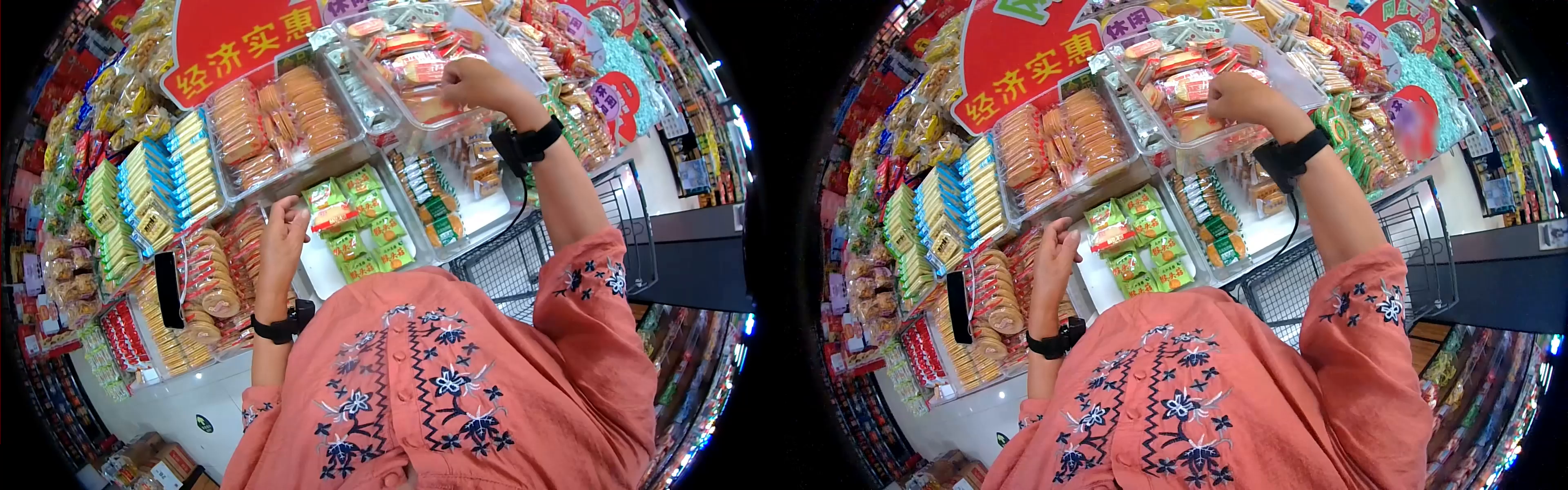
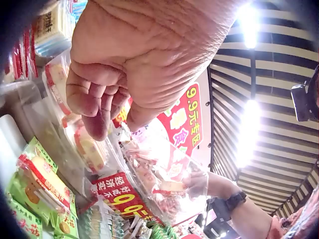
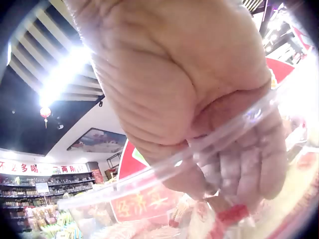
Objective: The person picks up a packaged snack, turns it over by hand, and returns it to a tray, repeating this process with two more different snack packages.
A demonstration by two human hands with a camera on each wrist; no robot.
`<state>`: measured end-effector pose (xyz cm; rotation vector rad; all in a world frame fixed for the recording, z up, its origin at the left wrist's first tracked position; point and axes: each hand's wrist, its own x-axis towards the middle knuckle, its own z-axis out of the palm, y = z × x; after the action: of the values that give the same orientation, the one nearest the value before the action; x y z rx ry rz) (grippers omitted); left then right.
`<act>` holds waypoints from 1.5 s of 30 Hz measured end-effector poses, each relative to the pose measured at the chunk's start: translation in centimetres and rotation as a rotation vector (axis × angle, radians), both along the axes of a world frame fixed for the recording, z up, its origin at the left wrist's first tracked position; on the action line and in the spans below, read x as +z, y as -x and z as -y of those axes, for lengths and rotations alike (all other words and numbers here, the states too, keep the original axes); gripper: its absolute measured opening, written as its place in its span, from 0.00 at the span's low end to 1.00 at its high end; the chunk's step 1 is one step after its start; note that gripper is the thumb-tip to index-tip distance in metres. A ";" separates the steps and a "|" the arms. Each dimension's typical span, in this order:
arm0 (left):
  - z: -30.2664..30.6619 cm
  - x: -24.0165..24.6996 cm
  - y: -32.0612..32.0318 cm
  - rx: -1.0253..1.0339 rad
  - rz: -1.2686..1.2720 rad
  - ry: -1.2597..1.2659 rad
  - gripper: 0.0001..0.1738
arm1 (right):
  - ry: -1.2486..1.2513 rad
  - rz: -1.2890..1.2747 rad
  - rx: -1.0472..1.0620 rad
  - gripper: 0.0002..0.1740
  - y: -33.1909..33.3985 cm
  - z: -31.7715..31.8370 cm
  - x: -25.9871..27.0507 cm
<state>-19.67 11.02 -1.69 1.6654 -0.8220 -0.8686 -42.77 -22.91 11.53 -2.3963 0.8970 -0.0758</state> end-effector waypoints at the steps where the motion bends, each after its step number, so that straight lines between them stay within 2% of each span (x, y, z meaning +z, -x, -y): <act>1: 0.0 0.2 0.1 -0.004 0.005 -0.008 0.23 | -0.021 0.019 -0.040 0.11 0.3 0.0 0.3; 6: 0.2 0.5 0.2 -0.020 -0.017 -0.010 0.22 | 0.013 0.274 -0.152 0.12 2.5 -0.4 3.4; 9: 0.6 2.6 0.5 -0.017 -0.067 -0.056 0.22 | -0.197 0.623 -0.224 0.15 2.7 -3.8 6.1; 13: 1.6 4.8 0.6 -0.059 -0.187 0.097 0.20 | -0.361 0.745 -0.106 0.14 1.6 -8.1 6.3; 17: 2.2 8.1 1.4 -0.062 -0.344 0.203 0.22 | -0.601 0.655 -0.031 0.11 -0.5 -11.3 3.9; 20: 2.1 9.7 1.8 -0.053 -0.446 0.278 0.23 | -0.641 0.647 -0.023 0.12 -2.2 -13.2 1.5; 27: 1.3 8.2 1.1 -0.048 -0.501 0.316 0.17 | -0.730 0.651 -0.022 0.13 -4.5 -14.7 -1.3; 32: 1.2 7.2 0.8 0.002 -0.524 0.341 0.16 | -0.886 0.699 -0.107 0.16 -5.3 -15.0 -2.7; 35: 1.3 6.6 0.7 0.045 -0.502 0.320 0.15 | -0.952 0.644 -0.105 0.19 -5.5 -15.4 -3.8; 39: 1.1 6.1 0.5 0.067 -0.454 0.281 0.15 | -0.896 0.594 -0.094 0.19 -5.7 -15.3 -4.3; 42: 0.9 5.7 0.1 0.067 -0.367 0.246 0.13 | -0.805 0.587 -0.074 0.16 -5.8 -15.8 -4.0; 45: 0.7 5.7 0.0 0.040 -0.337 0.324 0.10 | -0.708 0.587 -0.023 0.15 -5.5 -15.7 -4.8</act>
<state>-19.62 10.31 3.98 1.2082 -0.6526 -0.9041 -37.22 -7.24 6.77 -1.5709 0.5418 -0.3800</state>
